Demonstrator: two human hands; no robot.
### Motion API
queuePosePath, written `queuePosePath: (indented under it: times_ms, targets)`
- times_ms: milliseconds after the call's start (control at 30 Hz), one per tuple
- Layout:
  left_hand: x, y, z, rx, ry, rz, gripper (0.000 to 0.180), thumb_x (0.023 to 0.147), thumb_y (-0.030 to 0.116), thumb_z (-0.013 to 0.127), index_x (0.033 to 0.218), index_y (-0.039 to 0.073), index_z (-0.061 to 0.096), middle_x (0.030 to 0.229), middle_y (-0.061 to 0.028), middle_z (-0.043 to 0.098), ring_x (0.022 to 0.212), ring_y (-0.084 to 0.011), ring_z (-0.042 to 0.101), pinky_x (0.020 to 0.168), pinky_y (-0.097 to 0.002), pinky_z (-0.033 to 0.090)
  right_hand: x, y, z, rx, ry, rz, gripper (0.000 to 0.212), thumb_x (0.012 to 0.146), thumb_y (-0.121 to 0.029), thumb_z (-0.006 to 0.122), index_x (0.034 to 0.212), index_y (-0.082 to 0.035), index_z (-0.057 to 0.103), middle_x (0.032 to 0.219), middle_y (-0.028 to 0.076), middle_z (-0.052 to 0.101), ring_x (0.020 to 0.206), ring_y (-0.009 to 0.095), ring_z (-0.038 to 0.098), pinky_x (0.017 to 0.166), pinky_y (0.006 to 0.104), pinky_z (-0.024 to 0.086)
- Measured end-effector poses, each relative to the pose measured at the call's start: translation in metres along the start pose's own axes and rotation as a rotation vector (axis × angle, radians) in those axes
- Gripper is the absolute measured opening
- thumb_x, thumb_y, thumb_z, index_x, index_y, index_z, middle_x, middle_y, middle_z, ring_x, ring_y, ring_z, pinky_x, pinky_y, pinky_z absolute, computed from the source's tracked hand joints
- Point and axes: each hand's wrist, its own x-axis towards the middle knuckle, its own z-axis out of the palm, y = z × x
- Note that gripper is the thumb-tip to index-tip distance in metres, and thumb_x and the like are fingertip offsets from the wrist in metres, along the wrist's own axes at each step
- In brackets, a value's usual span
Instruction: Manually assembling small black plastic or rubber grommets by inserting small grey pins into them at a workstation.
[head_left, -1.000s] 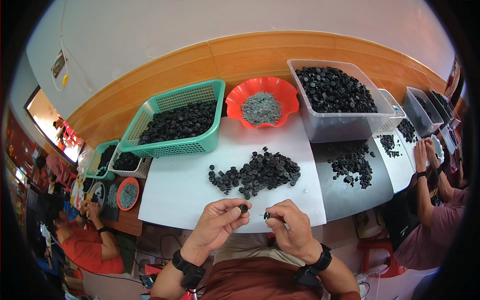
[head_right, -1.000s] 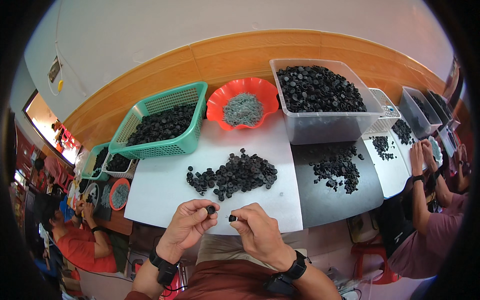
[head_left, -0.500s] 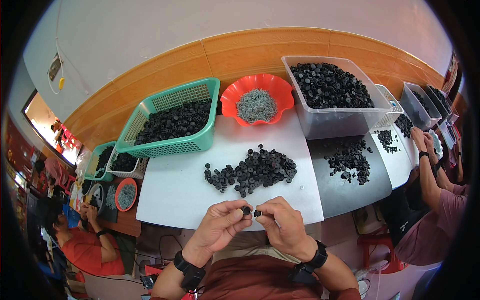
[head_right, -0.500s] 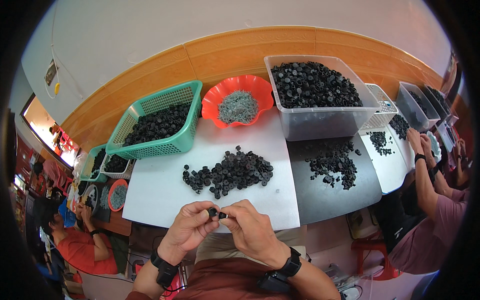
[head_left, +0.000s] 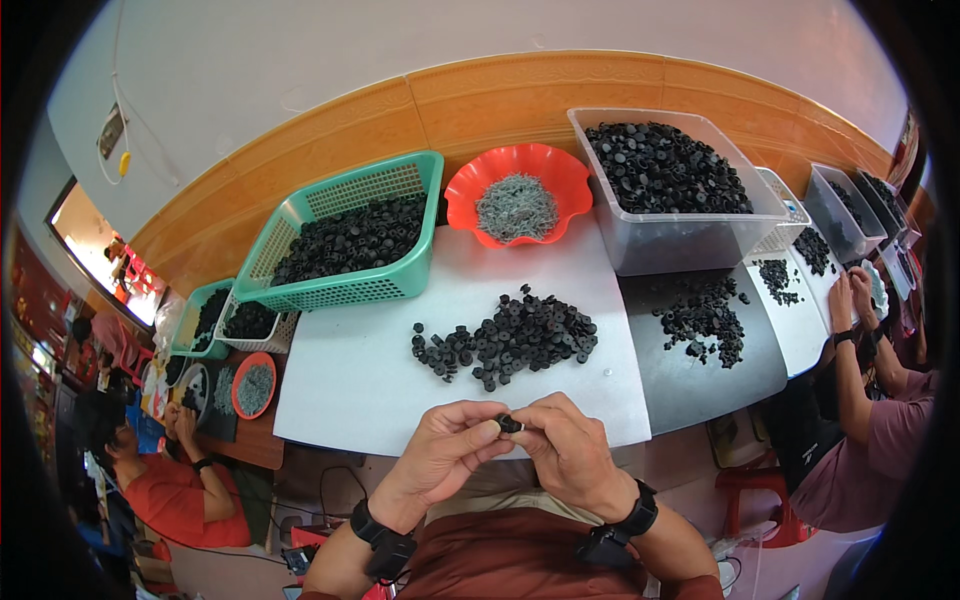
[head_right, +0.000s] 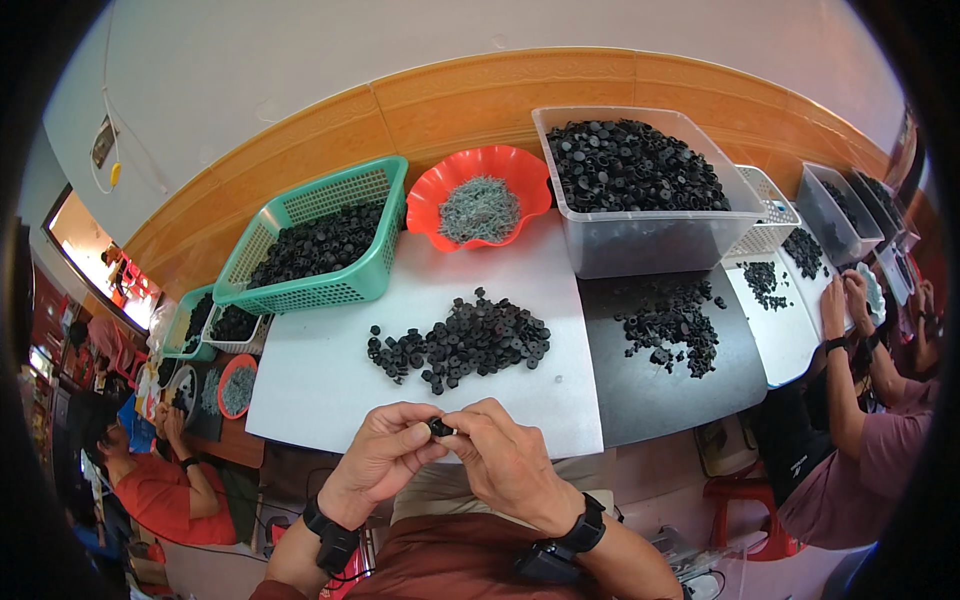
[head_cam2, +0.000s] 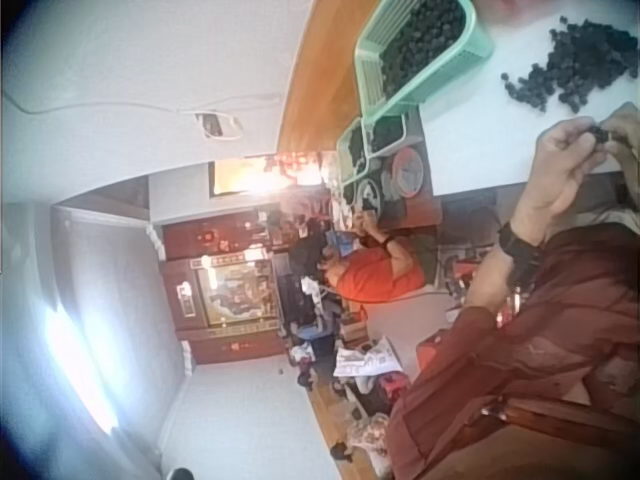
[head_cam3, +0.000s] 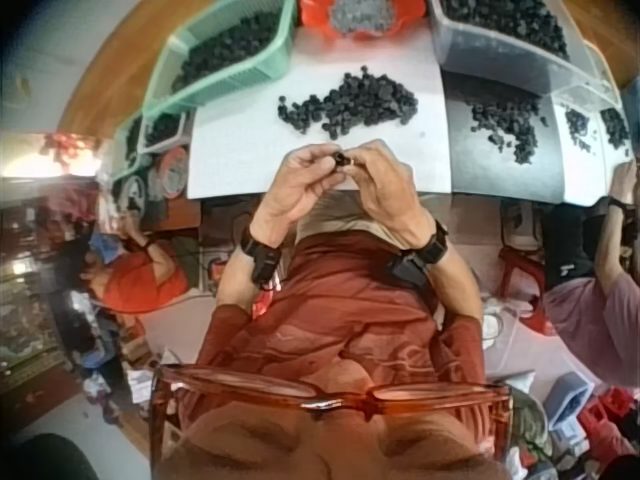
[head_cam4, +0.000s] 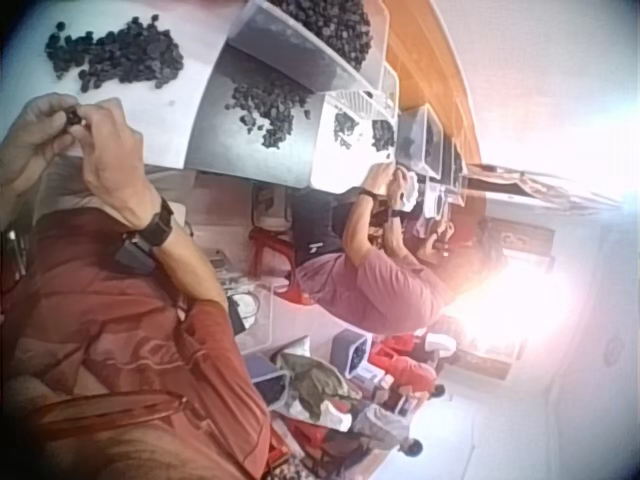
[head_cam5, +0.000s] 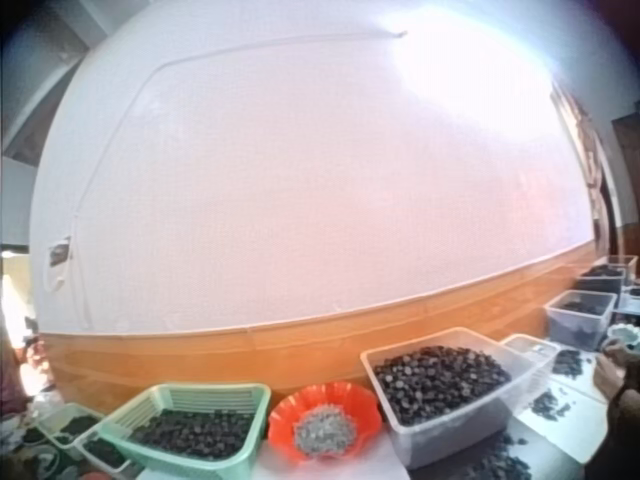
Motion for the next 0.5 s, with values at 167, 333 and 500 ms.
queuePosePath:
  times_ms: [167, 333, 500]
  targets:
    - [-0.0001, -0.0006, 0.0018, 0.045, 0.014, 0.006, 0.025, 0.096, -0.001, 0.066, 0.121, -0.002, 0.068, 0.113, -0.0140, 0.072, 0.102, -0.0208, 0.071, 0.092, -0.0346, 0.061, -0.0004, 0.0032, 0.0011, -0.008, -0.002, -0.035, 0.026, 0.089, 0.000, 0.072, 0.112, -0.003, 0.063, 0.095, 0.013, 0.066, 0.071, 0.030, 0.069, 0.057, 0.0362, 0.055]
    - [0.0006, -0.0014, 0.0042, 0.056, 0.026, 0.019, 0.023, 0.095, -0.001, 0.067, 0.118, -0.001, 0.068, 0.112, -0.0137, 0.072, 0.101, -0.0200, 0.071, 0.091, -0.0332, 0.062, -0.0004, -0.0001, 0.0012, 0.022, 0.066, -0.006, 0.023, 0.085, 0.001, 0.077, 0.107, -0.001, 0.071, 0.090, 0.012, 0.067, 0.072, 0.022, 0.068, 0.060, 0.0298, 0.055]
    - [0.0003, -0.0042, 0.0017, 0.035, 0.020, 0.031, 0.021, 0.095, 0.000, 0.067, 0.116, -0.001, 0.069, 0.113, -0.0139, 0.072, 0.100, -0.0200, 0.072, 0.090, -0.0325, 0.062, -0.0018, -0.0003, 0.0017, 0.022, 0.089, -0.023, 0.025, 0.084, 0.002, 0.078, 0.109, 0.000, 0.072, 0.091, 0.013, 0.069, 0.072, 0.021, 0.069, 0.061, 0.0287, 0.054]
